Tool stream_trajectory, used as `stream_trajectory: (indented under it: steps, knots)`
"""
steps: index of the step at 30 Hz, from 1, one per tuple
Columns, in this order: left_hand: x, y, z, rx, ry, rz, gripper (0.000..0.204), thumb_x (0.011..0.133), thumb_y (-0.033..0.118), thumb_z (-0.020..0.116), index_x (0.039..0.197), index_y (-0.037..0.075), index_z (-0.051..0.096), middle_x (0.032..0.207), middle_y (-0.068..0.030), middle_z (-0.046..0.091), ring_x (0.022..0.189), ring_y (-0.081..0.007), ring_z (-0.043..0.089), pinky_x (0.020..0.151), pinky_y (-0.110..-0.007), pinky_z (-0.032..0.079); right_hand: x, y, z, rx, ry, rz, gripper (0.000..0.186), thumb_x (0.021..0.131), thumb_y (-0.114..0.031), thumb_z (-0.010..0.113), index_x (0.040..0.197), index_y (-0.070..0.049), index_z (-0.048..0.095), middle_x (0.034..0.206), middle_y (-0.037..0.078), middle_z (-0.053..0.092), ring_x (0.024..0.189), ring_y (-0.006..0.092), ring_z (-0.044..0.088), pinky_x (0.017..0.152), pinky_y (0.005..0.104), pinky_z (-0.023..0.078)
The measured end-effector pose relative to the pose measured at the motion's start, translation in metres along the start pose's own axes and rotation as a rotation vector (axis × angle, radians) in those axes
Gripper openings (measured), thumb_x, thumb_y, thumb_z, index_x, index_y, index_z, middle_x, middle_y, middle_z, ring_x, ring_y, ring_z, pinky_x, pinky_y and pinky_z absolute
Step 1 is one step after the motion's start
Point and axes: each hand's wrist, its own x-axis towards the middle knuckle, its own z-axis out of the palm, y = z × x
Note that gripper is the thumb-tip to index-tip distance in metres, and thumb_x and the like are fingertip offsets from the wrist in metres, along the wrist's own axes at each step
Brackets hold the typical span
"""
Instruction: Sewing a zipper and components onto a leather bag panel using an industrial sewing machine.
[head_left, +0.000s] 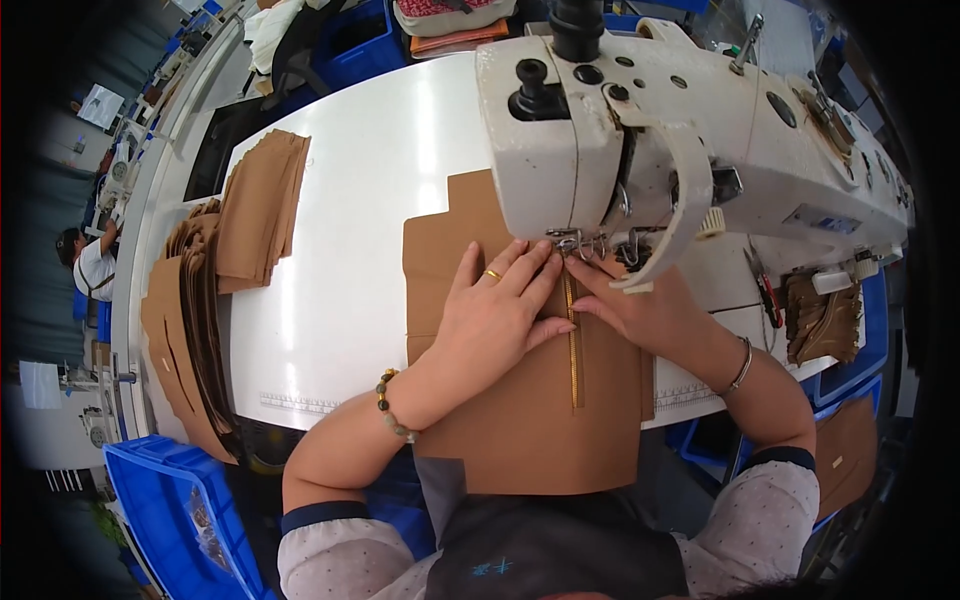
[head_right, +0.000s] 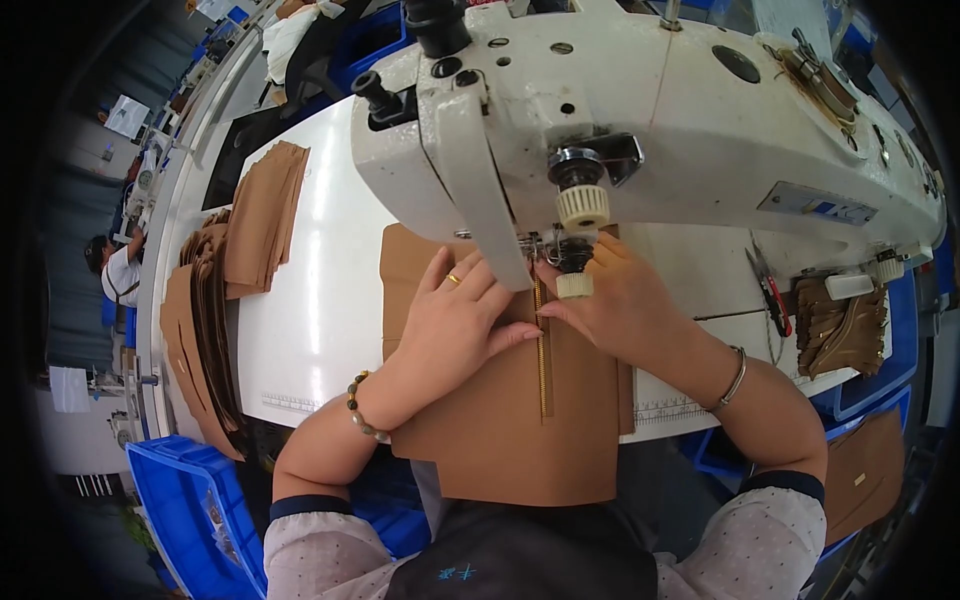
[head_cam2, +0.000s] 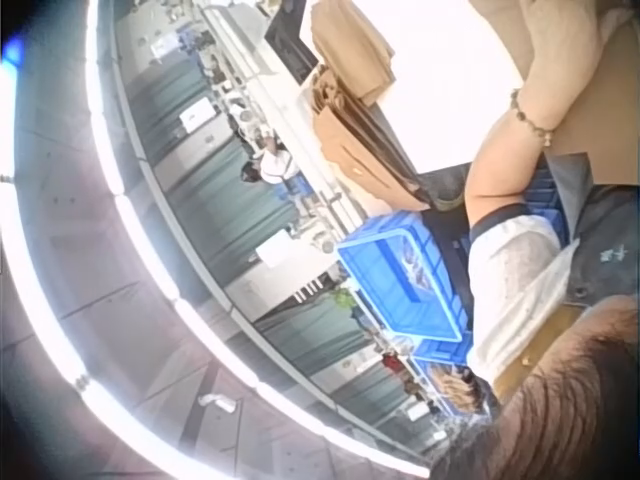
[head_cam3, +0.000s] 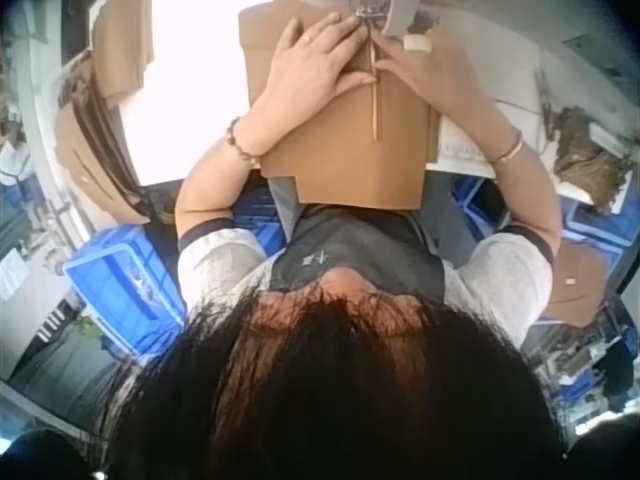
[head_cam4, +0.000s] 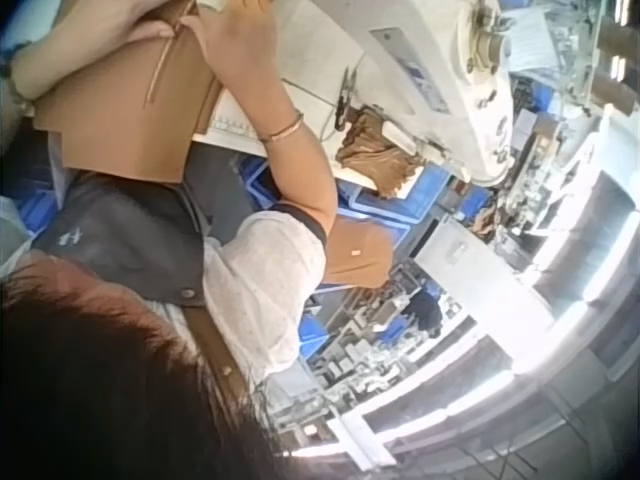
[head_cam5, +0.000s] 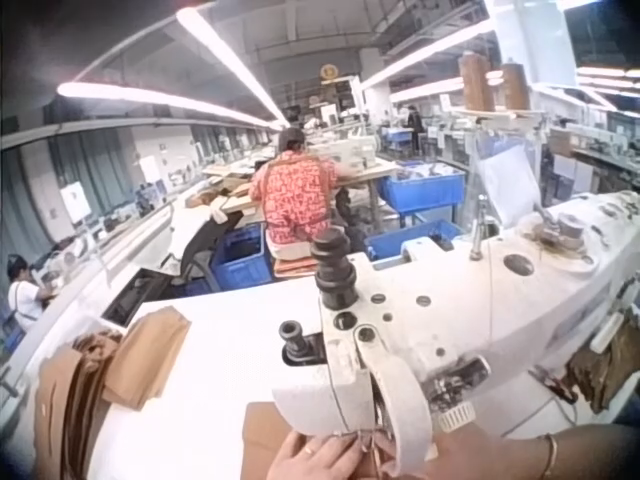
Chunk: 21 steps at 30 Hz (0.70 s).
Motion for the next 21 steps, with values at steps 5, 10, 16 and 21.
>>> stream_trajectory:
  steps: [5,10,16,21]
  knots:
    - [-0.0017,0.0019,0.0000,0.044,0.005,-0.002,0.057,0.086,0.048,0.073,0.127,0.010,0.066,0.133,-0.0046,0.063,0.132,-0.0257,0.056,0.114,-0.059,0.039,0.0001,-0.0007,-0.0018,-0.006,-0.022,0.010,0.050,0.088,-0.040,0.074,0.128,-0.010,0.072,0.089,0.010,0.065,0.086,0.0290,0.063,0.101,0.0470,0.051]
    - [-0.0007,-0.0001,-0.0016,0.061,-0.013,-0.008,0.060,0.091,0.052,0.068,0.133,0.009,0.067,0.141,-0.0058,0.064,0.133,-0.0255,0.059,0.112,-0.060,0.040,0.0019,0.0013,-0.0002,-0.007,-0.019,0.014,0.050,0.088,-0.040,0.073,0.128,-0.011,0.072,0.087,0.009,0.064,0.086,0.0289,0.063,0.099,0.0442,0.051]
    - [0.0003,-0.0022,-0.0010,0.046,0.003,-0.023,0.060,0.090,0.052,0.068,0.133,0.010,0.067,0.141,-0.0047,0.064,0.134,-0.0249,0.058,0.112,-0.059,0.041,0.0004,0.0041,0.0047,-0.020,-0.006,0.008,0.047,0.089,-0.040,0.072,0.127,-0.011,0.073,0.093,0.009,0.068,0.089,0.0292,0.064,0.098,0.0429,0.052]
    - [0.0003,-0.0028,0.0001,0.064,-0.011,-0.027,0.060,0.091,0.052,0.067,0.133,0.009,0.067,0.141,-0.0043,0.064,0.134,-0.0249,0.058,0.112,-0.059,0.041,0.0035,0.0061,0.0055,-0.010,0.061,-0.037,0.045,0.091,-0.040,0.071,0.127,-0.013,0.073,0.086,0.008,0.064,0.084,0.0282,0.063,0.097,0.0450,0.052]
